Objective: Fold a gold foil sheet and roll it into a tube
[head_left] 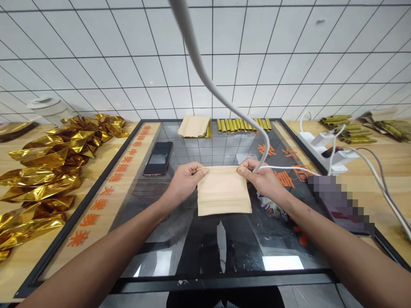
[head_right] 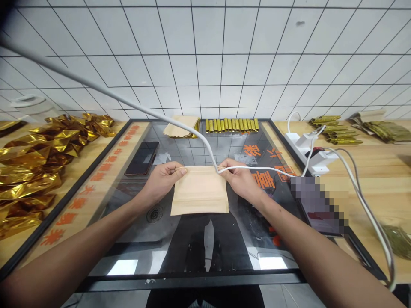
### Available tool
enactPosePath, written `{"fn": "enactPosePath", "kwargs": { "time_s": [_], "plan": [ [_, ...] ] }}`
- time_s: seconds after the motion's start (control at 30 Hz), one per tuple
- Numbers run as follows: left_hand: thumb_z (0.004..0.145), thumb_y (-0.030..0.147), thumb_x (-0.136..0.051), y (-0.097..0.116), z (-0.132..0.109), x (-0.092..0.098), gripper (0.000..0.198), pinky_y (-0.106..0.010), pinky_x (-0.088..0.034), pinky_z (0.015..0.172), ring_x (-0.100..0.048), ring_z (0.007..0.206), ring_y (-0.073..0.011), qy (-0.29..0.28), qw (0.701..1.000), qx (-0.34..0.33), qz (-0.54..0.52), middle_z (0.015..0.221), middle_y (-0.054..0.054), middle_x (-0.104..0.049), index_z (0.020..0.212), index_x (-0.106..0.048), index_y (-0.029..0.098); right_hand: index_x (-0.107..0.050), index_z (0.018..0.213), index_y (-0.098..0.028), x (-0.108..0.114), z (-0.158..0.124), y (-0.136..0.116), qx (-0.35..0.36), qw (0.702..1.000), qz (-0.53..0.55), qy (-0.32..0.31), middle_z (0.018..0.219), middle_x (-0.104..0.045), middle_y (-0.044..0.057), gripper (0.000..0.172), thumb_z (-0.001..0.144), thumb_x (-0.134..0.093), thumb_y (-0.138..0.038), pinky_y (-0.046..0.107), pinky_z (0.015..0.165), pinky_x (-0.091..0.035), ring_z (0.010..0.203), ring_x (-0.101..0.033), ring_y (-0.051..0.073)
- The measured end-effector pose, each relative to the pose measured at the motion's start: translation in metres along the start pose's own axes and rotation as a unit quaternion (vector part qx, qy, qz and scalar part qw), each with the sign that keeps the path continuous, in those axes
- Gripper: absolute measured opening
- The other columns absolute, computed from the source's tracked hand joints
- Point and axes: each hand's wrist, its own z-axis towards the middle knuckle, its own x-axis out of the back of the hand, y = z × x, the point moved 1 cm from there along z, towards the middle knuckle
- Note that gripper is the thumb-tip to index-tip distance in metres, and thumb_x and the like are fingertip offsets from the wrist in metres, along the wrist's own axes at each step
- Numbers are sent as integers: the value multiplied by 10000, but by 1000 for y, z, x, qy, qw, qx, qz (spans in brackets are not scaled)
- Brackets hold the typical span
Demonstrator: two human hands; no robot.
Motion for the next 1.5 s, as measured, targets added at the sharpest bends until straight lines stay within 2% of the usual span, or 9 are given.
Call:
{"fn": "enactPosePath", "kwargs": {
  "time_s": [0.27,0.4,0.57,0.8,1.03,1.17,1.37,1.5],
  "plan": [
    [882,526,-724,-4,1,1,380,-255,-339,614,-476,635,-125,5,1000,-2,9,683,16,-575,774,-659,168,-689,827,-214,-1,1,-2,-6,1000,-7,10,785,-636,13,355,953,-698,-546,324,688,-399,744,-529,180],
    [884,518,-720,-4,1,2,360,-261,-357,635,-507,655,-137,-1,1000,4,8,705,11,-599,808,-673,169,-675,835,-223,-4,1,-2,-23,999,21,15,773,-626,-3,327,863,-810,-519,315,662,-389,732,-522,174],
    [876,486,-728,-1,1,2,316,-265,-396,674,-546,709,-150,8,1000,-13,-2,767,1,-644,849,-701,172,-653,846,-226,-8,1,-4,-53,996,64,9,759,-610,-23,402,756,-903,-528,310,651,-387,705,-510,164],
    [876,526,-756,-5,3,3,354,-274,-425,702,-574,742,-164,8,1000,-3,-12,784,-10,-675,870,-724,174,-648,795,-219,-4,1,-6,-23,1000,9,8,749,-613,-7,346,917,-733,-532,319,668,-380,719,-519,172],
    [897,589,-711,-2,1,2,427,-275,-436,696,-556,721,-163,11,1000,-12,1,744,-8,-647,781,-686,180,-620,776,-225,-4,-2,-8,-21,1000,9,17,723,-556,-25,428,885,-776,-608,306,646,-372,687,-471,157],
    [922,572,-676,-2,1,2,422,-262,-413,653,-518,682,-149,12,1000,-13,7,714,4,-602,762,-669,181,-621,793,-227,-4,-3,-6,-49,998,31,-1,731,-594,-9,468,894,-743,-668,306,639,-390,701,-507,172],
    [931,522,-676,-2,1,2,372,-258,-418,665,-531,712,-154,-3,1000,-17,21,741,0,-620,800,-708,175,-676,885,-218,-5,-2,-8,-29,1000,6,-10,806,-653,13,416,908,-751,-627,311,676,-419,757,-555,186],
    [919,476,-694,-2,0,0,319,-256,-393,670,-521,713,-146,-17,999,-21,22,738,11,-606,834,-712,170,-673,850,-216,-5,-1,-5,-31,999,-12,-20,727,-607,-6,409,920,-731,-615,308,633,-380,688,-511,170]
  ]
}}
